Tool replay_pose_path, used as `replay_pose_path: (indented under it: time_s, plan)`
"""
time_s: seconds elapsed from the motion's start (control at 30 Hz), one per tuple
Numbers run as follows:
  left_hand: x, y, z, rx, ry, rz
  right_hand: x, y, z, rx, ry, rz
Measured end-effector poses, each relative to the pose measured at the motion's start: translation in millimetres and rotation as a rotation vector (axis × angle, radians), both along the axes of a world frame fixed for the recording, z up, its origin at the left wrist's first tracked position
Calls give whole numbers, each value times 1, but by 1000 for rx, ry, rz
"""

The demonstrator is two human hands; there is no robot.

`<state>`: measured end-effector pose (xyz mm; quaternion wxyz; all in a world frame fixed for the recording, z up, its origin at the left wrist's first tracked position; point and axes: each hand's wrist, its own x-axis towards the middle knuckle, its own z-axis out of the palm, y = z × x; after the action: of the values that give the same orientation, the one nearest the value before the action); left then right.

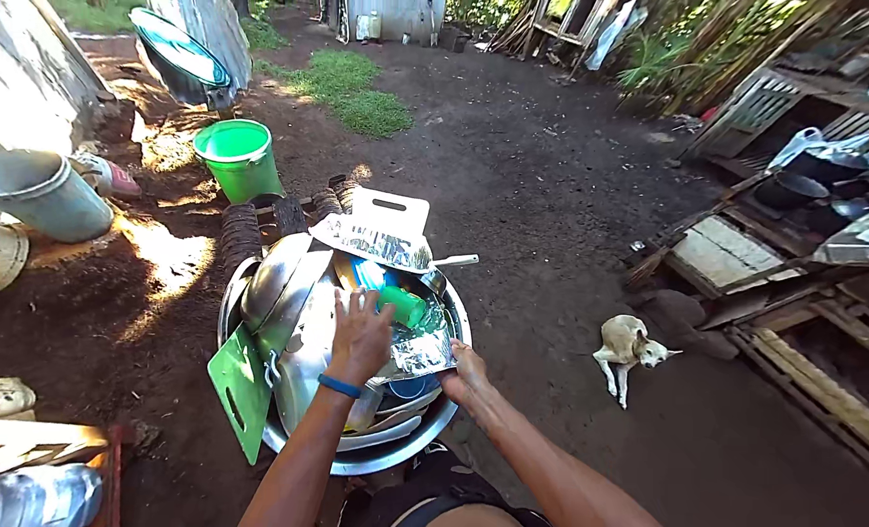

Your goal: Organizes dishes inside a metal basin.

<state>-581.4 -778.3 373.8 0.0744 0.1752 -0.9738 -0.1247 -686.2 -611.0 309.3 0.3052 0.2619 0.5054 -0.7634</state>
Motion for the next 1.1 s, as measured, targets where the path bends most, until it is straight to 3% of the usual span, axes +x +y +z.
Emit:
replay_pose_path:
  time_s: [0.1,0.2,0.33,0.47,0.67,0.87,1.0,1.1]
  plan:
    - [-42,5,-4,19,-164,-245,9,-15,20,-47,-6,-44]
    - [-73,-8,-8,18,-354,-362,9,-22,39,-69,5,-39]
    - [-89,-26,-15,-145,-231,-433,2,3,11,-123,40,18]
    - [-99,-38,-21,-208,-104,-397,-8,39,-25,-195,-5,9]
    - [-113,-44,-19,-194,-145,-313,6,23,34,-157,-89,37]
    - [-119,-59,-6,-52,-165,-185,11,29,24,-92,20,151]
    - [-121,-62,-12,9,-149,-154,15,7,59,-1,139,345]
    - [-123,-59,-7,28,-187,-167,19,14,43,53,284,392]
